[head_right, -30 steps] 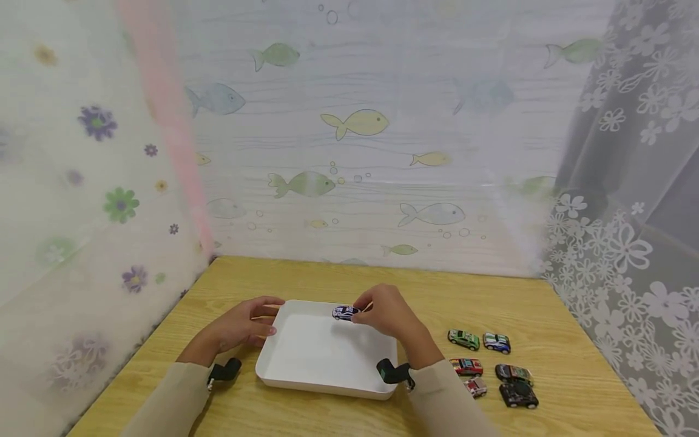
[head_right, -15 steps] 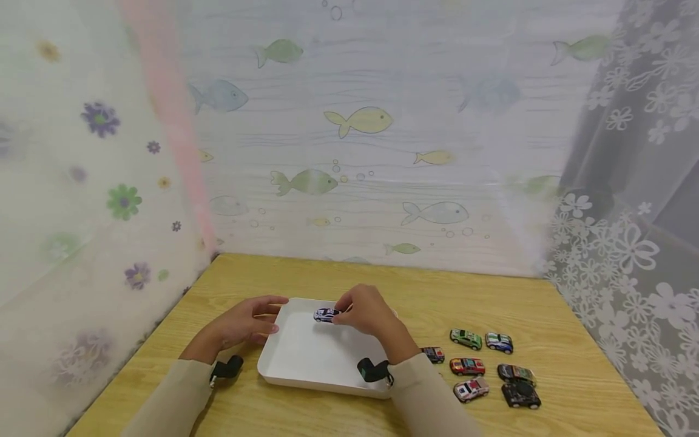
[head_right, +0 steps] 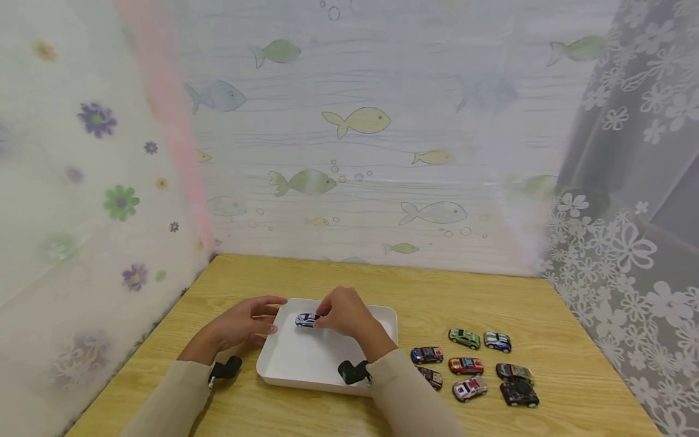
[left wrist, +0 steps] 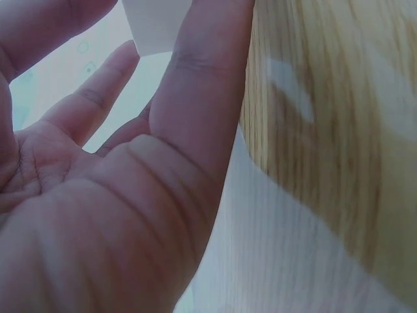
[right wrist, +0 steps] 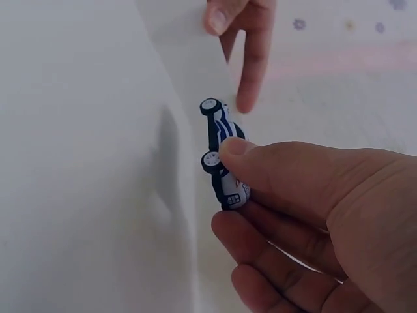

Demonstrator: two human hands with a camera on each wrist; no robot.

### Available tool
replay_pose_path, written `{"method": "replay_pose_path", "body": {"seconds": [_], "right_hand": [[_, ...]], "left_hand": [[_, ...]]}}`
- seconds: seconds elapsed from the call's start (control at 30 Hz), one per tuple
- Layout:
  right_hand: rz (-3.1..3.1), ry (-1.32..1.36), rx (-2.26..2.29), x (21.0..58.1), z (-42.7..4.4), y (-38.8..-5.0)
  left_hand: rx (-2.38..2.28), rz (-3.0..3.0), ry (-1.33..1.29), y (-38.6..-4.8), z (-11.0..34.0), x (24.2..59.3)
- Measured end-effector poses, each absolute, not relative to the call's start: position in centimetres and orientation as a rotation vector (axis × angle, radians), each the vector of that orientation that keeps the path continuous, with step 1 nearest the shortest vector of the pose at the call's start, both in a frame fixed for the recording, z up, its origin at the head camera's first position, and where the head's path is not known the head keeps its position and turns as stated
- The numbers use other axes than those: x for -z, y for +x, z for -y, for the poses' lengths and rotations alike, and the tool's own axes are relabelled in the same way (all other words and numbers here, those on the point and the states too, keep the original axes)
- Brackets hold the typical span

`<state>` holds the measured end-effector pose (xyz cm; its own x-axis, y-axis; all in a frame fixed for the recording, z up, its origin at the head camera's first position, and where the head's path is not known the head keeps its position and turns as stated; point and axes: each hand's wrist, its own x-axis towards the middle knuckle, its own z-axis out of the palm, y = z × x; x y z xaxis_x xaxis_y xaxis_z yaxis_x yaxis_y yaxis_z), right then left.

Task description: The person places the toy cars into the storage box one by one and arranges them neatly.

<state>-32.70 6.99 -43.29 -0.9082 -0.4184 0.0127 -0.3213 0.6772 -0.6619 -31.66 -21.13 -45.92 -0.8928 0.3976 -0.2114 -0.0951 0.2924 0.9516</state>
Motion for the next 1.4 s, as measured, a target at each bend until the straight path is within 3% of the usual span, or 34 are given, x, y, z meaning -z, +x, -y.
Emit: {"method": "replay_pose_path", "body": {"seconds": [1.4], "right_hand": [[-2.817, -0.610, 0.929, 45.3, -4.9, -33.5]], "left_hand": [[-1.650, -2.111, 0.289, -31.9, 21.4, 46.1]]}}
